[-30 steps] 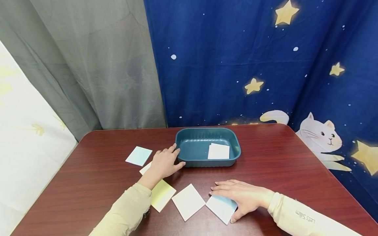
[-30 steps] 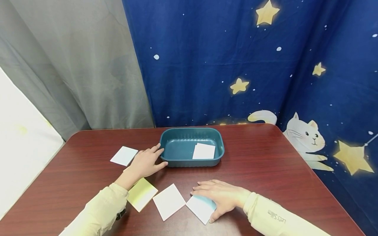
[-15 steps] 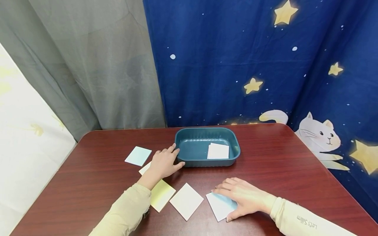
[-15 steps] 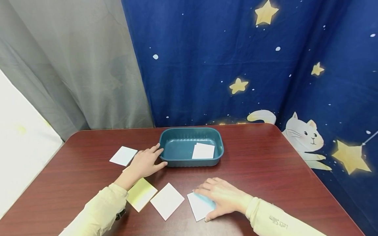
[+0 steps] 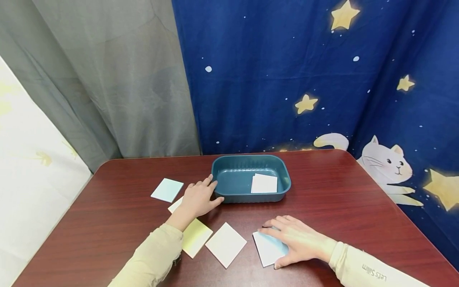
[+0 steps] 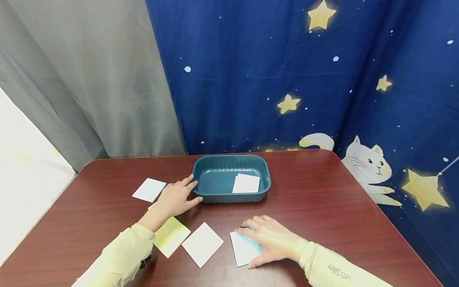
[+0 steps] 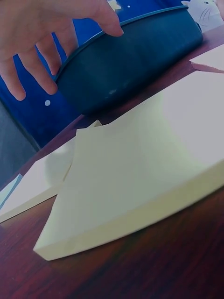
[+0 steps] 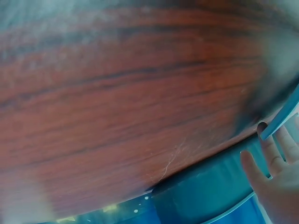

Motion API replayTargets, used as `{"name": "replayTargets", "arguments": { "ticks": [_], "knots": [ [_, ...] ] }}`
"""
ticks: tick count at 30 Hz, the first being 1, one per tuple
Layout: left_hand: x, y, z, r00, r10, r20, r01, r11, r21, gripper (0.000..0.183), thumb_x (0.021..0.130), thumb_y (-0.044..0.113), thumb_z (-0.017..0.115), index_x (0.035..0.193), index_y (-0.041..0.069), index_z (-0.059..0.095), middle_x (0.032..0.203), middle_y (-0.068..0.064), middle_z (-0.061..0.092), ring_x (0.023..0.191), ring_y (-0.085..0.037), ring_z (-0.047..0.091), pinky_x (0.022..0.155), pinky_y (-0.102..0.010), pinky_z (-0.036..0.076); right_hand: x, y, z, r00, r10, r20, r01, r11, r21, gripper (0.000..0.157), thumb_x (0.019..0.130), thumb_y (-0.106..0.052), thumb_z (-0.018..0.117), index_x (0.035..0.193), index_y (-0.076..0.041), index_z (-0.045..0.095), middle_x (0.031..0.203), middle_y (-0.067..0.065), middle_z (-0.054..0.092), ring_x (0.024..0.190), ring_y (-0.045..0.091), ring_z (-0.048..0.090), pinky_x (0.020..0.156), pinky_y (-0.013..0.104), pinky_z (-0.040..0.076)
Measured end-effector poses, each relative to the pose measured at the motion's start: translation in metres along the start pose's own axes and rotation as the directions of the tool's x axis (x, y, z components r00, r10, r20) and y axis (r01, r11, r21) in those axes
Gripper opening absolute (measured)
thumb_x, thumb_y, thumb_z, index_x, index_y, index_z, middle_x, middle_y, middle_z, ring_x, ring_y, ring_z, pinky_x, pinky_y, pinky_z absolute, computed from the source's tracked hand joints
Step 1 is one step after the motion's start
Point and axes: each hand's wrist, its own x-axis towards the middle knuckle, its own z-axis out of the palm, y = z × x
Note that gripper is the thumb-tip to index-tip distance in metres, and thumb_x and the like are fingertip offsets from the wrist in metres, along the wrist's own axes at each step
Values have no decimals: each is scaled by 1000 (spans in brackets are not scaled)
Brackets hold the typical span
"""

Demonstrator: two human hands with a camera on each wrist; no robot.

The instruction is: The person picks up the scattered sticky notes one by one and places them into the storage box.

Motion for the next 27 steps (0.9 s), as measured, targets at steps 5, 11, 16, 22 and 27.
{"name": "replayTargets", "arguments": {
  "ticks": [5, 11, 16, 22, 27],
  "knots": [
    [-1, 1, 0, 1000, 2, 7, -2, 1000, -6, 63, 81, 52, 51, 126, 8, 50, 135, -13, 36, 106, -30, 48, 82, -47, 36, 0, 1, 1, 1000, -23, -14, 22, 999, -46, 80, 62, -73, 53, 119, -17, 54, 111, -6, 50, 98, 11, 43, 83, 36, 34],
    [0, 1, 0, 1000, 2, 6, -2, 1000, -6, 63, 81, 52, 51, 126, 8, 50, 135, -14, 36, 105, -30, 49, 82, -47, 36, 1, 1, 0, 998, -51, -35, 49, 997, -63, 83, 59, -76, 52, 114, -14, 57, 107, -6, 51, 93, 10, 45, 80, 36, 33],
    [0, 1, 0, 1000, -1, 9, 1, 1000, -7, 62, 81, 51, 52, 126, 8, 50, 135, -14, 36, 105, -31, 49, 82, -47, 35, 1, 1, -3, 999, -53, -4, 53, 996, -70, 85, 57, -77, 53, 114, -14, 57, 106, -7, 50, 93, 8, 46, 80, 35, 32],
    [-1, 1, 0, 1000, 0, 7, 0, 1000, -4, 62, 82, 51, 51, 126, 7, 50, 135, -14, 36, 104, -31, 49, 82, -47, 36, 0, 0, -6, 999, -49, 11, 50, 994, -101, 81, 55, -70, 60, 115, -15, 57, 102, -6, 50, 91, 10, 46, 79, 36, 32],
    [-1, 1, 1, 1000, 2, 9, -2, 1000, 4, 62, 82, 52, 51, 126, 8, 50, 135, -14, 36, 104, -31, 49, 82, -47, 36, 1, 1, -7, 999, -45, 11, 45, 993, -104, 77, 57, -65, 62, 119, -20, 54, 98, -8, 51, 88, 11, 45, 79, 36, 33]
  ]
}}
